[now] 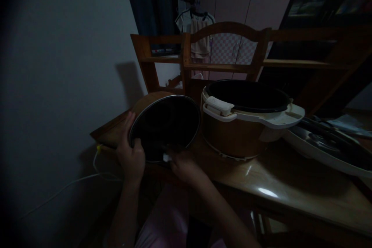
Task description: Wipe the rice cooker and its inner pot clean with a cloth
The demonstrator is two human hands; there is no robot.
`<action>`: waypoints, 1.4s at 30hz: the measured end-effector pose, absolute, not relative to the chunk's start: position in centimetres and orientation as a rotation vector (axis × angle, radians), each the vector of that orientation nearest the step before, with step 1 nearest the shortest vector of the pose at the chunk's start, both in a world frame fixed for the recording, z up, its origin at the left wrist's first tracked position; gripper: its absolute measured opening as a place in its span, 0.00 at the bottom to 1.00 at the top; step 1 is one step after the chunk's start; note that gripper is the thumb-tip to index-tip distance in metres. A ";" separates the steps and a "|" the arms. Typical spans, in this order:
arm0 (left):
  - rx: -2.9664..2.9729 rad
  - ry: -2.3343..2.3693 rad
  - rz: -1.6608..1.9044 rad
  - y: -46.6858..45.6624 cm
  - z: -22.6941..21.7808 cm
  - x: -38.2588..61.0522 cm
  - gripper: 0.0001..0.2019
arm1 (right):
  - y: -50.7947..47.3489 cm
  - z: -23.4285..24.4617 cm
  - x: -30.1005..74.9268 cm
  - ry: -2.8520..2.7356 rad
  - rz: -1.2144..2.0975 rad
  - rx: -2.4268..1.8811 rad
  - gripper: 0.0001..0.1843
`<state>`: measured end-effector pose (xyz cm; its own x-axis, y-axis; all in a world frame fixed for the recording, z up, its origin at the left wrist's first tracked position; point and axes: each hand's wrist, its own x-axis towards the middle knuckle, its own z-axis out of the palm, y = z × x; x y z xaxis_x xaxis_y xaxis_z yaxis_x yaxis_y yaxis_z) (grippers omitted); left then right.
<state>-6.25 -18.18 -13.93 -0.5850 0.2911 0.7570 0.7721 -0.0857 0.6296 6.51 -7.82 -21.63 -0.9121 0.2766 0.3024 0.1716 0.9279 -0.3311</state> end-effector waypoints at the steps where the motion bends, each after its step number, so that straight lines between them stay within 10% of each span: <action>1: -1.148 -1.814 -1.722 -18.2 -14.0 -6.2 0.38 | -7.8 -21.7 6.6 -2.742 0.437 -0.322 0.33; 18: -1.111 -1.803 -1.714 -18.5 -14.3 -6.2 0.37 | -6.4 -20.4 7.1 -2.790 0.280 -0.553 0.22; 42: -1.109 -1.812 -1.702 -18.8 -14.5 -6.4 0.38 | -7.8 -20.7 6.2 -2.867 0.196 -0.551 0.34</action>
